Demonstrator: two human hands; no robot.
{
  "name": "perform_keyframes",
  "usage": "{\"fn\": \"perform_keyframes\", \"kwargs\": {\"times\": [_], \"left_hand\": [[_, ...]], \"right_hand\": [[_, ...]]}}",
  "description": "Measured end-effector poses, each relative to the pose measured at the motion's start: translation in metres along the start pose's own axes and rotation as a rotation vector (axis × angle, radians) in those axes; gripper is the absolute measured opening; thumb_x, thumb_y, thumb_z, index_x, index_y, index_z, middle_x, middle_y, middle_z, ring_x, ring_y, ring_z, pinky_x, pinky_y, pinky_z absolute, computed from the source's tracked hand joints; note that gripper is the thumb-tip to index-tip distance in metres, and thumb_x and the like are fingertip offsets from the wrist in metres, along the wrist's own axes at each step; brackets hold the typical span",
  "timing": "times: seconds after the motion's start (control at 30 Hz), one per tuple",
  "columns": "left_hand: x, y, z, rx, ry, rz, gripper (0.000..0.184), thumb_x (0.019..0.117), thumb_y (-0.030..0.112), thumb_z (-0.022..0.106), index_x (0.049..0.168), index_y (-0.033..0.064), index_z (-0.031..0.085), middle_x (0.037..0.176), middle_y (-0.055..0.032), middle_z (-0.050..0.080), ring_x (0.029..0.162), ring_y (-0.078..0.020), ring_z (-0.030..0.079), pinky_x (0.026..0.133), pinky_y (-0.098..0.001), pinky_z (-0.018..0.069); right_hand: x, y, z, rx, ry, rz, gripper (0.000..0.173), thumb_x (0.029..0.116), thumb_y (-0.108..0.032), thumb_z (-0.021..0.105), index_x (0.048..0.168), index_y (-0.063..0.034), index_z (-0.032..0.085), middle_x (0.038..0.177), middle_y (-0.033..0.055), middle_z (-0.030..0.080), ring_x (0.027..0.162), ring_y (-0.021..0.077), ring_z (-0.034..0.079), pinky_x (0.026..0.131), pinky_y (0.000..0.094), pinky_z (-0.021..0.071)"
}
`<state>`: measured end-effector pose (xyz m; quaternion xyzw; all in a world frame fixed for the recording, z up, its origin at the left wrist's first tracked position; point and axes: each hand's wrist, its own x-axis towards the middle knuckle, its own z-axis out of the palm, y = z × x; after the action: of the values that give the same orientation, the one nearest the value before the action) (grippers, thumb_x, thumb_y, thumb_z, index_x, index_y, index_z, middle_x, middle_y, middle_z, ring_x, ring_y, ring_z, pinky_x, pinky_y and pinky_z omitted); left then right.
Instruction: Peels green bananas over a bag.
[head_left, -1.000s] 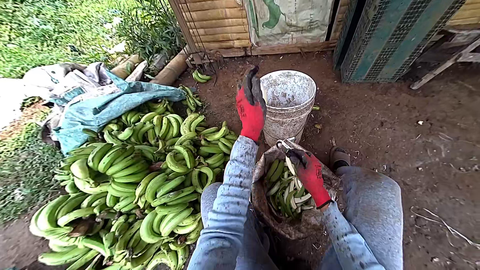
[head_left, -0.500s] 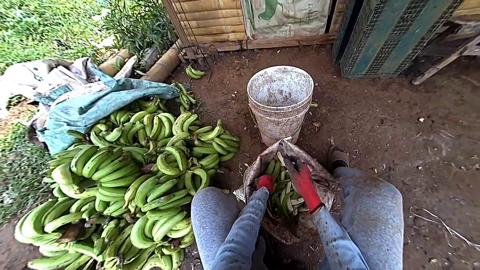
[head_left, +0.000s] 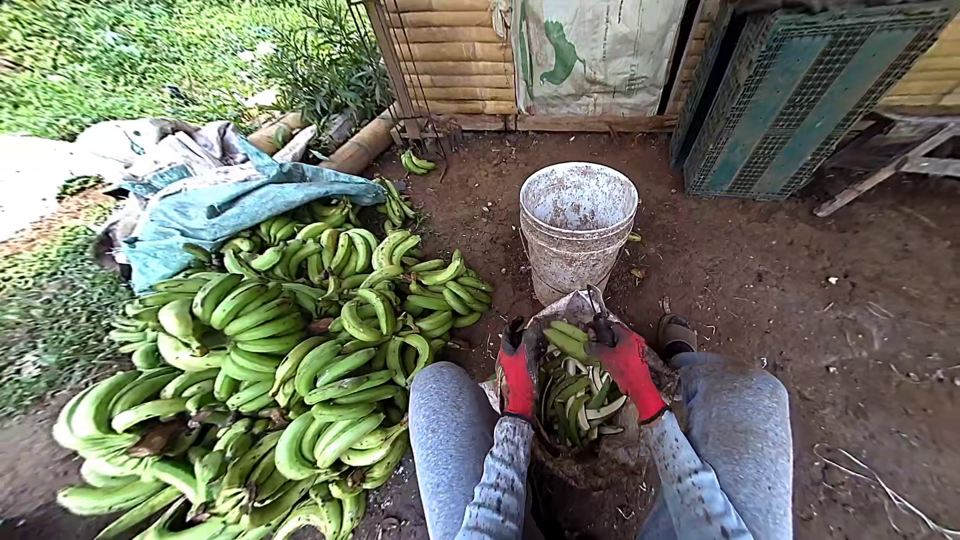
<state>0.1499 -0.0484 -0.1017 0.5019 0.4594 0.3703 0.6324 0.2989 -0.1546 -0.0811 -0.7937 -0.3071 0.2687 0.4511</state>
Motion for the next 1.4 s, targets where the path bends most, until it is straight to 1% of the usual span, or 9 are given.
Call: {"fn": "perform_keyframes", "kwargs": {"times": [0.1, 0.2, 0.33, 0.4, 0.53, 0.7, 0.9, 1.07, 1.4], "left_hand": [[-0.022, -0.027, 0.001, -0.190, -0.107, -0.206, 0.066, 0.1048, 0.055, 0.046, 0.157, 0.0167, 0.035, 0.145, -0.0176, 0.053, 0.123, -0.0330, 0.060, 0.093, -0.0557, 0.0548], [-0.031, -0.007, 0.015, -0.571, -0.215, -0.201, 0.050, 0.1097, 0.046, 0.034, 0.139, 0.0089, 0.049, 0.120, -0.0194, 0.066, 0.106, -0.0334, 0.068, 0.085, -0.0549, 0.0590], [0.003, 0.019, 0.002, -0.474, -0.108, -0.020, 0.040, 0.1052, 0.028, 0.052, 0.135, 0.0015, 0.054, 0.111, -0.0194, 0.069, 0.097, -0.0278, 0.070, 0.084, -0.0476, 0.0597], [0.013, 0.045, -0.003, -0.397, -0.018, 0.004, 0.046, 0.1031, 0.025, 0.058, 0.141, 0.0027, 0.048, 0.113, -0.0202, 0.067, 0.095, -0.0276, 0.070, 0.080, -0.0458, 0.0607], [0.028, 0.068, -0.013, -0.315, 0.004, 0.067, 0.064, 0.0959, 0.027, 0.070, 0.148, 0.0066, 0.040, 0.116, -0.0197, 0.067, 0.096, -0.0271, 0.070, 0.079, -0.0438, 0.0615], [0.027, 0.043, -0.008, -0.282, 0.089, 0.114, 0.064, 0.0966, 0.019, 0.068, 0.150, 0.0014, 0.038, 0.122, -0.0218, 0.064, 0.099, -0.0253, 0.069, 0.084, -0.0417, 0.0603], [0.019, 0.022, 0.004, -0.113, 0.197, 0.167, 0.072, 0.0901, 0.010, 0.074, 0.149, -0.0040, 0.035, 0.130, -0.0236, 0.057, 0.111, -0.0231, 0.062, 0.096, -0.0352, 0.0537], [0.016, 0.019, 0.012, -0.045, 0.209, 0.228, 0.078, 0.0844, 0.009, 0.080, 0.148, -0.0048, 0.037, 0.132, -0.0245, 0.057, 0.117, -0.0243, 0.061, 0.100, -0.0366, 0.0521], [0.017, 0.031, -0.007, 0.088, -0.235, 0.384, 0.084, 0.0671, 0.020, 0.091, 0.136, -0.0068, 0.050, 0.119, -0.0127, 0.068, 0.108, -0.0125, 0.067, 0.097, -0.0282, 0.0553]], "right_hand": [[-0.009, -0.012, -0.003, 0.269, 0.016, -0.020, 0.033, 0.0841, -0.017, 0.080, 0.112, -0.0020, 0.070, 0.084, 0.0061, 0.067, 0.070, 0.0121, 0.062, 0.068, 0.0325, 0.0547], [-0.020, -0.018, 0.001, 0.439, -0.015, -0.022, 0.027, 0.0860, -0.015, 0.079, 0.103, -0.0003, 0.066, 0.071, 0.0028, 0.063, 0.055, 0.0089, 0.058, 0.054, 0.0267, 0.0523], [-0.035, -0.011, -0.013, 0.150, 0.021, -0.223, 0.060, 0.1017, -0.037, 0.056, 0.149, -0.0016, 0.048, 0.137, 0.0202, 0.060, 0.123, 0.0235, 0.060, 0.106, 0.0406, 0.0487], [-0.039, -0.003, -0.011, 0.075, 0.102, -0.328, 0.048, 0.1071, -0.027, 0.043, 0.144, 0.0021, 0.052, 0.130, 0.0216, 0.063, 0.116, 0.0243, 0.064, 0.101, 0.0392, 0.0518], [-0.054, -0.006, 0.011, -0.036, 0.053, -0.416, 0.048, 0.1048, -0.029, 0.051, 0.142, 0.0003, 0.054, 0.118, 0.0167, 0.071, 0.105, 0.0238, 0.070, 0.096, 0.0438, 0.0565], [-0.052, -0.005, 0.041, 0.023, -0.228, -0.279, 0.074, 0.1060, -0.035, 0.049, 0.166, -0.0101, 0.012, 0.116, 0.0156, 0.069, 0.093, 0.0239, 0.070, 0.089, 0.0467, 0.0578], [-0.050, -0.005, 0.041, 0.485, -0.408, 0.047, 0.060, 0.1101, -0.031, 0.041, 0.162, -0.0093, 0.019, 0.073, -0.0004, 0.053, 0.052, 0.0074, 0.049, 0.047, 0.0238, 0.0439], [-0.049, -0.006, 0.043, 0.738, -0.423, 0.173, 0.030, 0.1120, -0.035, 0.037, 0.133, -0.0137, 0.043, 0.063, -0.0028, 0.051, 0.045, 0.0038, 0.046, 0.039, 0.0173, 0.0379], [-0.049, -0.006, 0.017, 0.875, -0.434, 0.215, 0.046, 0.1123, -0.042, 0.031, 0.083, -0.0130, 0.051, 0.062, -0.0030, 0.053, 0.043, 0.0020, 0.043, 0.039, 0.0148, 0.0350]]}}
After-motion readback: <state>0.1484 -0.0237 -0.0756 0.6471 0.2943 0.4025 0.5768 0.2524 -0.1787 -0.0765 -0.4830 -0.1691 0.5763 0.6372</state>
